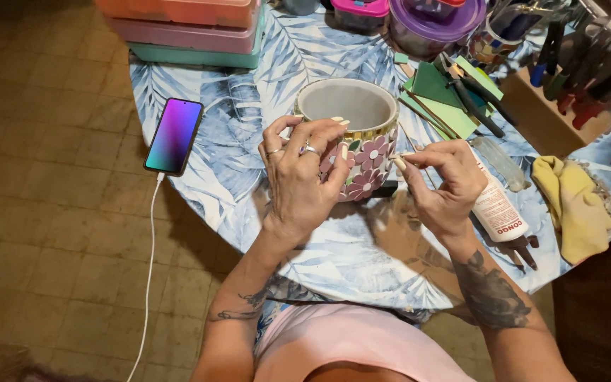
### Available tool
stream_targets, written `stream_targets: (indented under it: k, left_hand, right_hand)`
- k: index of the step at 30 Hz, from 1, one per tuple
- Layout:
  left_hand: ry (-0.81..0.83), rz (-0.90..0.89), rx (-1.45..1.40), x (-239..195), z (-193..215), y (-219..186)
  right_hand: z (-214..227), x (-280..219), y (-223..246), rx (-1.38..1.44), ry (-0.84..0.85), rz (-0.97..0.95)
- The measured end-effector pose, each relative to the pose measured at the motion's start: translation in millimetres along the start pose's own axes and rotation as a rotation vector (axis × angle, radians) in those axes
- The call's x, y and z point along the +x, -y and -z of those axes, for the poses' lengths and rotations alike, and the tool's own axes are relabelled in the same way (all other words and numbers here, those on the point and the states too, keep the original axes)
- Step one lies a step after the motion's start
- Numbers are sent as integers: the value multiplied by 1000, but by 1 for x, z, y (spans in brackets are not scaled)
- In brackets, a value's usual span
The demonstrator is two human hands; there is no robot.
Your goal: Decorating a ceramic pot by gluing small mosaic tiles onto its surface.
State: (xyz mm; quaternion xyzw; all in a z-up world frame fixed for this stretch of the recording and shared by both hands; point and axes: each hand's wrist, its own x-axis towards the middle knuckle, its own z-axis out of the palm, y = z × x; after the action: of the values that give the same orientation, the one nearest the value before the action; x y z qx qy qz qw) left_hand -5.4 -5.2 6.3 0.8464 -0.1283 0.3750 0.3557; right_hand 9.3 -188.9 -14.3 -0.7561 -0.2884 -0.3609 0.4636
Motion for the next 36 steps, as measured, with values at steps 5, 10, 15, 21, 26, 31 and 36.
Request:
stream_targets:
  k: [5,10,15,21,26,31,36]
  left_hand:
    - [6,-8,4,0,-4,3]
    - [23,-6,1,-1,-3,3]
    - [-14,-12,-28,-2,2,-1]
    - [-354,26,-88,-39,6,17]
    - [-394,-10,52,-100,-16,48]
    - [-355,-62,128,-97,-11,49]
    - [-318,-29,38,-96,-20,53]
  right_hand:
    - [6,-1,1,-1,-14,-22]
    - [9,-3,1,41,-38,-15]
    - [17,-7,5,70,-46,-16]
    - [30,-53,-15,134,-161,-178]
    - [16,-72,-14,146,-210,-249]
    - [12,-67,-6,82,-158,-210]
    - [13,-74,-12,69,-138,-208]
